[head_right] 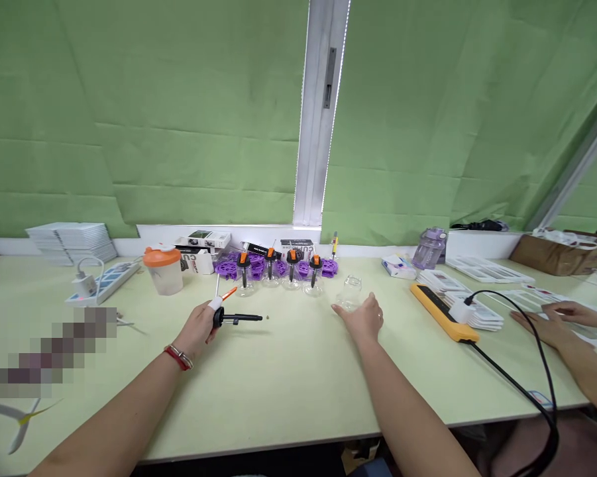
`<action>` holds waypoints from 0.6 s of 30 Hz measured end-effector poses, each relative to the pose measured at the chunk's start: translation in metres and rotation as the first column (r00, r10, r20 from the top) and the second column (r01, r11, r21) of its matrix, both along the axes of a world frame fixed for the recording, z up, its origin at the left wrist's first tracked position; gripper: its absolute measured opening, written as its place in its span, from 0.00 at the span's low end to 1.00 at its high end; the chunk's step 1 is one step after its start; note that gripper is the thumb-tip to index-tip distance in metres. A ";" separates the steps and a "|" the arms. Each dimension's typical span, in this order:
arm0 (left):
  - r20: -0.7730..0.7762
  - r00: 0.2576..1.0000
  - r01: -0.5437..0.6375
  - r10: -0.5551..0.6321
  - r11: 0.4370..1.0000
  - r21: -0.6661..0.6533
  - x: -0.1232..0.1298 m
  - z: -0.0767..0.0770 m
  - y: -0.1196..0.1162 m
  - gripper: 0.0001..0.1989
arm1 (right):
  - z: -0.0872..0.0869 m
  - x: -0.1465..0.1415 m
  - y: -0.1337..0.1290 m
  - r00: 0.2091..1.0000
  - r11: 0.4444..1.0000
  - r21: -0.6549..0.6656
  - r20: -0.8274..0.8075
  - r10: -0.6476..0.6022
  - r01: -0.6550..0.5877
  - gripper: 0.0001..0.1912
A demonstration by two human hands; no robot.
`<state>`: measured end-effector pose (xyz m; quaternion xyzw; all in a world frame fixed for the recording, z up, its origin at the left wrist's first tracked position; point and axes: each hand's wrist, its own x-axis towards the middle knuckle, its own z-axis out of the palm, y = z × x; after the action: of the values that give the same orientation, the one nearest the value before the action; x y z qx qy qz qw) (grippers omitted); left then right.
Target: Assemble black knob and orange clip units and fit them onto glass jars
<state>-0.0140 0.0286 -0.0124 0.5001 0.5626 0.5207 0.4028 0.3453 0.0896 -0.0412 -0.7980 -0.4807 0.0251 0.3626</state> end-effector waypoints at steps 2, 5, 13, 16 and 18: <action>-0.014 1.000 0.006 -0.006 1.000 -0.001 0.001 0.003 -0.002 0.19 | 0.010 -0.017 -0.014 0.990 0.967 0.229 0.109 0.088 -0.111 0.53; -0.021 0.999 0.032 -0.033 0.999 -0.024 0.005 0.007 -0.006 0.20 | 0.026 -0.060 -0.038 0.832 0.753 0.363 0.332 0.445 -0.548 0.34; 0.046 0.986 0.159 -0.158 0.987 -0.026 0.008 0.003 -0.006 0.21 | 0.029 -0.164 -0.062 0.245 0.273 0.027 0.534 0.809 -0.962 0.20; 0.021 0.992 0.119 -0.126 0.973 0.199 0.003 0.003 -0.007 0.23 | 0.041 -0.166 -0.062 0.356 0.313 0.171 0.476 0.804 -0.934 0.21; -0.087 0.995 -0.002 0.044 0.902 0.431 0.001 0.006 -0.010 0.24 | 0.055 -0.159 -0.062 0.427 0.349 0.266 0.350 0.834 -0.899 0.18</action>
<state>-0.0134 0.0184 -0.0063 0.5940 0.4580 0.6126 0.2494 0.1862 0.0276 0.0133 -0.3229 -0.8488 0.0494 0.4157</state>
